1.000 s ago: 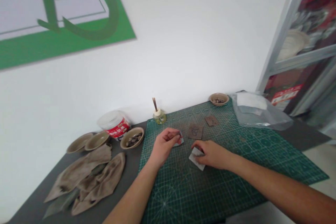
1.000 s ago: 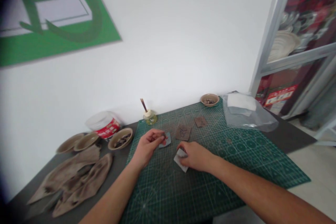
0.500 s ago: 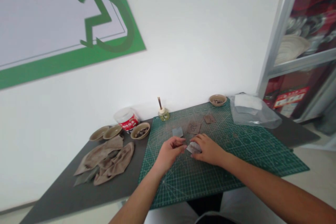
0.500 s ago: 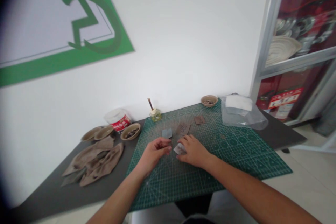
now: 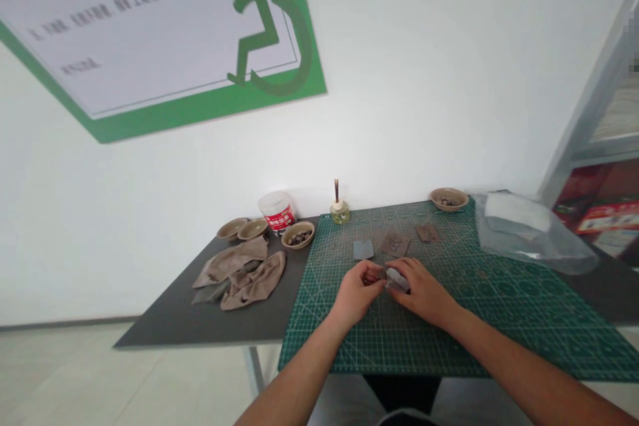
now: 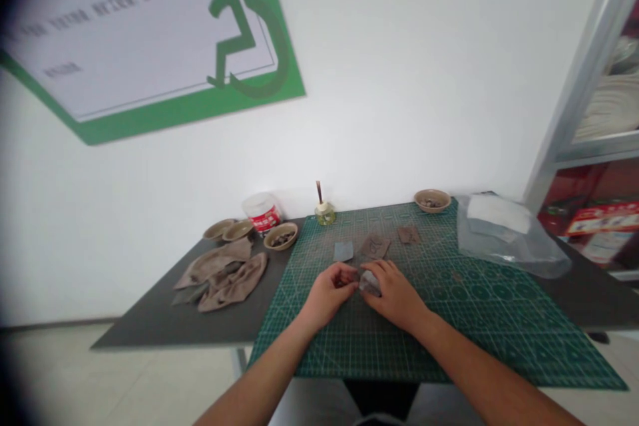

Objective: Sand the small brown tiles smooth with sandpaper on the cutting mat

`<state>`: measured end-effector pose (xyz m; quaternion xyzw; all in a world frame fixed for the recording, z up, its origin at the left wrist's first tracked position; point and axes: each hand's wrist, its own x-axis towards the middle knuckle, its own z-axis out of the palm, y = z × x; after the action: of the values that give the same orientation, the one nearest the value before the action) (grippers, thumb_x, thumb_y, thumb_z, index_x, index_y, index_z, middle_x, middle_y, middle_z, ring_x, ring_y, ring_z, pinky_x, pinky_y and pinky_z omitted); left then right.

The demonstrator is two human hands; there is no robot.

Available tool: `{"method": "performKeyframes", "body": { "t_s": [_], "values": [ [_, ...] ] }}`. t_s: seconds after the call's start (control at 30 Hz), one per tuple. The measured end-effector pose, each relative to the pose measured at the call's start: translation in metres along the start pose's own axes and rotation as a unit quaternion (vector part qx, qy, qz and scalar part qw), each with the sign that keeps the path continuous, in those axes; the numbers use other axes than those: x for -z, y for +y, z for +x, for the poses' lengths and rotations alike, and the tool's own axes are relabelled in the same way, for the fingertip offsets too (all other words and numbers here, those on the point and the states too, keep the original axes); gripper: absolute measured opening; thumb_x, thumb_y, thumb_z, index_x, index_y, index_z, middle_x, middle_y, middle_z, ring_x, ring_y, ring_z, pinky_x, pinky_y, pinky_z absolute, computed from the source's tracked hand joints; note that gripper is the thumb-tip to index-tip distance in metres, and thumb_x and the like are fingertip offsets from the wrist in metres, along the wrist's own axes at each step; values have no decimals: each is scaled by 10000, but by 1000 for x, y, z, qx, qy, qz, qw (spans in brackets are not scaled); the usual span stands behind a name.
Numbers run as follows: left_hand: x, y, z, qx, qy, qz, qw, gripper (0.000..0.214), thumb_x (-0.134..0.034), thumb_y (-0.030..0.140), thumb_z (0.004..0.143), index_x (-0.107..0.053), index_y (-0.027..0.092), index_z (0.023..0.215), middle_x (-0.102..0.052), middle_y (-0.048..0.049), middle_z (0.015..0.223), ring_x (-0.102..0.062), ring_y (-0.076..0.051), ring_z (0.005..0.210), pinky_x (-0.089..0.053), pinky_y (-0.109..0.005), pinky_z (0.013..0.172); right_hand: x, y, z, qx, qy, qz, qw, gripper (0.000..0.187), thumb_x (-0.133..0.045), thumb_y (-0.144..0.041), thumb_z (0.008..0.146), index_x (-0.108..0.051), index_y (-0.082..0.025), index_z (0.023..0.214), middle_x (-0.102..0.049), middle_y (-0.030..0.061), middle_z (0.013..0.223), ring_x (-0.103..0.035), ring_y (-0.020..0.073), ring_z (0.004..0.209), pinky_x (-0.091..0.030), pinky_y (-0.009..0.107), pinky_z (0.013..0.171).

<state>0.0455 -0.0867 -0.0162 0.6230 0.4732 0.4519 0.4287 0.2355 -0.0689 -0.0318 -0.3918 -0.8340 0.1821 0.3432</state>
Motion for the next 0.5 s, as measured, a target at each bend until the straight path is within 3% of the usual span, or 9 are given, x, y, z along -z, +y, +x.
{"method": "performKeyframes", "body": {
  "t_s": [0.17, 0.33, 0.43, 0.5],
  "values": [
    [-7, -5, 2, 3, -16, 76, 997, 162, -678, 306, 766, -634, 157, 810, -641, -10, 738, -586, -148, 689, -431, -260, 636, 8, -6, -3, -11, -9, 82, 997, 272, -619, -287, 841, -632, -219, 1103, -667, 64, 1030, -607, 213, 932, -465, 349, 844],
    [-10, -8, 2, -1, -22, 136, 990, 176, -648, 323, 797, -653, 165, 874, -662, -23, 792, -593, -164, 721, -427, -275, 652, 12, 1, -6, -59, -29, 93, 994, 167, -600, -317, 866, -688, -222, 970, -691, 34, 889, -636, 196, 813, -472, 312, 745],
    [-11, -2, -3, -31, -13, 189, 981, 225, -694, 331, 767, -664, 192, 940, -668, -39, 912, -584, -205, 868, -426, -322, 767, 10, 8, -6, -60, -24, 56, 996, 131, -612, -282, 849, -695, -222, 930, -678, 33, 873, -623, 197, 811, -463, 311, 739],
    [-12, 3, -8, -77, -17, 284, 955, 293, -696, 351, 775, -654, 225, 1036, -650, -52, 1050, -541, -242, 1010, -397, -365, 852, 9, 11, -4, -63, -14, 23, 998, 126, -609, -262, 847, -691, -220, 933, -670, 42, 896, -612, 204, 842, -458, 324, 765]
  ]
}}
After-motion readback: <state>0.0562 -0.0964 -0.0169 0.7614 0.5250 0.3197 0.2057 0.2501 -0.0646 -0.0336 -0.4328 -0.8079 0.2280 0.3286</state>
